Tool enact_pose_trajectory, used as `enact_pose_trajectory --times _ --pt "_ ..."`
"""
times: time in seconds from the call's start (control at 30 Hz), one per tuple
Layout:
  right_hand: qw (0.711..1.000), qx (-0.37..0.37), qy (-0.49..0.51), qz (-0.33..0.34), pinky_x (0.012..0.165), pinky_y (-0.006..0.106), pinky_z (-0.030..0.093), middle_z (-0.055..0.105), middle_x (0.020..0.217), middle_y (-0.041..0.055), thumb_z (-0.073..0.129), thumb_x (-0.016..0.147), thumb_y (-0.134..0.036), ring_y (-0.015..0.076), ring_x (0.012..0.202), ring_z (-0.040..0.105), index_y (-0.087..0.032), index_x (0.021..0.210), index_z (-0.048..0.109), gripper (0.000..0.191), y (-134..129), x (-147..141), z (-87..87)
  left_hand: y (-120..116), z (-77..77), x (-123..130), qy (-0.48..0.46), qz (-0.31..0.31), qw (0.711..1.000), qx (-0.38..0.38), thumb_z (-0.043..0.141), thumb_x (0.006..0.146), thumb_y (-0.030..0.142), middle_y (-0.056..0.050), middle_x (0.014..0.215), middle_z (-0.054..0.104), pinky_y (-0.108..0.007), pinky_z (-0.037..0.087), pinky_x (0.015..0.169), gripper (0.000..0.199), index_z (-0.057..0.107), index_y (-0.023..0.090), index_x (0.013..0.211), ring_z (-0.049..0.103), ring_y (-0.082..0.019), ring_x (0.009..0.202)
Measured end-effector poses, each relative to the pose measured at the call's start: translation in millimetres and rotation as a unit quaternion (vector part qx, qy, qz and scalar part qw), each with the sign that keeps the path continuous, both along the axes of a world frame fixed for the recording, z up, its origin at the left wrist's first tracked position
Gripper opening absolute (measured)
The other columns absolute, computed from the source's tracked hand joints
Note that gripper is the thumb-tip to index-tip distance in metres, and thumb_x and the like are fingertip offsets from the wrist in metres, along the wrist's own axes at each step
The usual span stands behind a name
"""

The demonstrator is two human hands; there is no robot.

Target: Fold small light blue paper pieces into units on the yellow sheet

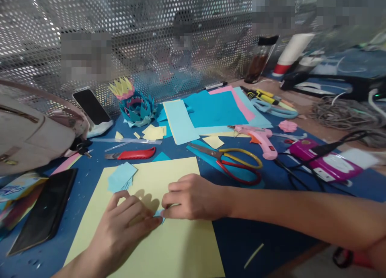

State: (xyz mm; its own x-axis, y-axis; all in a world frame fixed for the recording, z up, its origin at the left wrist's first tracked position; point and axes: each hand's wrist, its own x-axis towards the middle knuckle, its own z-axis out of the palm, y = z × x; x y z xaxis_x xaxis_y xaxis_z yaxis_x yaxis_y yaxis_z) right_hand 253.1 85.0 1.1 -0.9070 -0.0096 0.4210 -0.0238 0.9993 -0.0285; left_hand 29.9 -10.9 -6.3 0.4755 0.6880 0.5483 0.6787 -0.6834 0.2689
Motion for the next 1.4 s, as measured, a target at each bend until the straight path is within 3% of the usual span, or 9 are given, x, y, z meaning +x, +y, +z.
enact_pose_trajectory --times 0.2,0.37,0.57,0.7,0.8,0.97,1.07,1.17,1.4 --pt "1.000 0.005 -0.009 0.003 0.053 0.029 0.028 0.072 0.092 -0.0021 0.052 0.101 -0.019 0.0102 0.072 0.054 -0.021 0.100 0.070 0.018 0 0 1.4 2 1.3 -2 0.017 -0.016 1.000 0.000 0.056 0.099 0.018 0.002 0.067 0.062 -0.034 0.031 0.079 0.022 0.072 0.022 0.083 0.049 -0.013 0.066" --pt "1.000 0.009 -0.006 0.007 0.052 0.030 0.026 0.071 0.091 -0.0026 0.054 0.099 -0.019 0.0114 0.071 0.053 -0.021 0.097 0.070 0.016 2 -1 0.6 2 -1.7 -7 0.053 -0.039 0.997 0.033 0.057 0.097 0.014 0.002 0.068 0.061 -0.035 0.031 0.083 0.017 0.072 0.024 0.094 0.047 -0.014 0.067" --pt "0.999 -0.030 -0.027 0.023 0.056 0.032 0.028 0.070 0.094 -0.0015 0.058 0.095 -0.032 0.0138 0.072 0.052 -0.022 0.101 0.070 0.016 5 0 -0.6 1 15.0 -10 0.132 -0.099 0.986 -0.018 0.039 0.101 0.014 -0.003 0.077 0.064 -0.038 0.030 0.082 0.031 0.068 0.020 0.108 0.053 -0.019 0.074" --pt "0.999 -0.044 -0.026 0.019 0.057 0.032 0.027 0.069 0.090 -0.0015 0.053 0.098 -0.032 0.0146 0.070 0.049 -0.023 0.096 0.071 0.020 7 3 4.4 -3 19.1 -11 0.143 -0.098 0.984 -0.041 0.039 0.094 0.010 -0.007 0.087 0.064 -0.039 0.030 0.082 0.034 0.067 0.019 0.111 0.054 -0.023 0.080" --pt "0.997 -0.055 -0.048 -0.001 0.059 0.033 0.027 0.066 0.084 -0.0001 0.052 0.098 -0.031 0.0154 0.070 0.048 -0.022 0.093 0.071 0.022 6 8 9.6 -5 16.1 -11 0.117 -0.085 0.989 -0.036 0.042 0.088 0.009 -0.007 0.083 0.062 -0.037 0.031 0.076 0.038 0.066 0.021 0.113 0.053 -0.023 0.074" --pt "0.991 -0.063 -0.115 -0.016 0.064 0.034 0.029 0.063 0.080 0.0034 0.048 0.100 -0.030 0.0179 0.074 0.048 -0.017 0.109 0.068 0.025 2 18 15.7 -10 17.8 -10 0.161 -0.102 0.977 -0.093 0.043 0.087 0.009 -0.003 0.070 0.063 -0.034 0.030 0.063 0.037 0.063 0.017 0.117 0.055 -0.020 0.061" --pt "0.987 -0.108 -0.116 -0.026 0.065 0.033 0.028 0.063 0.084 0.0035 0.046 0.102 -0.033 0.0178 0.075 0.048 -0.020 0.113 0.068 0.028 5 19 19.1 -14 20.6 -10 0.189 -0.107 0.966 -0.140 0.041 0.090 0.008 -0.001 0.067 0.065 -0.036 0.035 0.065 0.039 0.059 0.015 0.124 0.058 -0.019 0.057" --pt "0.983 -0.135 -0.117 -0.036 0.065 0.031 0.029 0.061 0.087 0.0043 0.040 0.104 -0.041 0.0176 0.076 0.049 -0.022 0.128 0.062 0.038 6 14 21.4 -18 22.0 -12 0.222 -0.111 0.956 -0.157 0.041 0.090 0.010 -0.002 0.069 0.067 -0.038 0.040 0.070 0.043 0.055 0.013 0.131 0.061 -0.020 0.056" --pt "0.988 -0.050 -0.144 -0.001 0.062 0.031 0.026 0.054 0.083 0.0031 0.040 0.102 -0.052 0.0169 0.070 0.043 -0.028 0.133 0.060 0.044 -1 -5 9.7 -18 22.6 -15 0.242 -0.098 0.948 -0.182 0.045 0.089 0.013 -0.002 0.074 0.070 -0.039 0.044 0.072 0.049 0.050 0.018 0.138 0.063 -0.020 0.057"
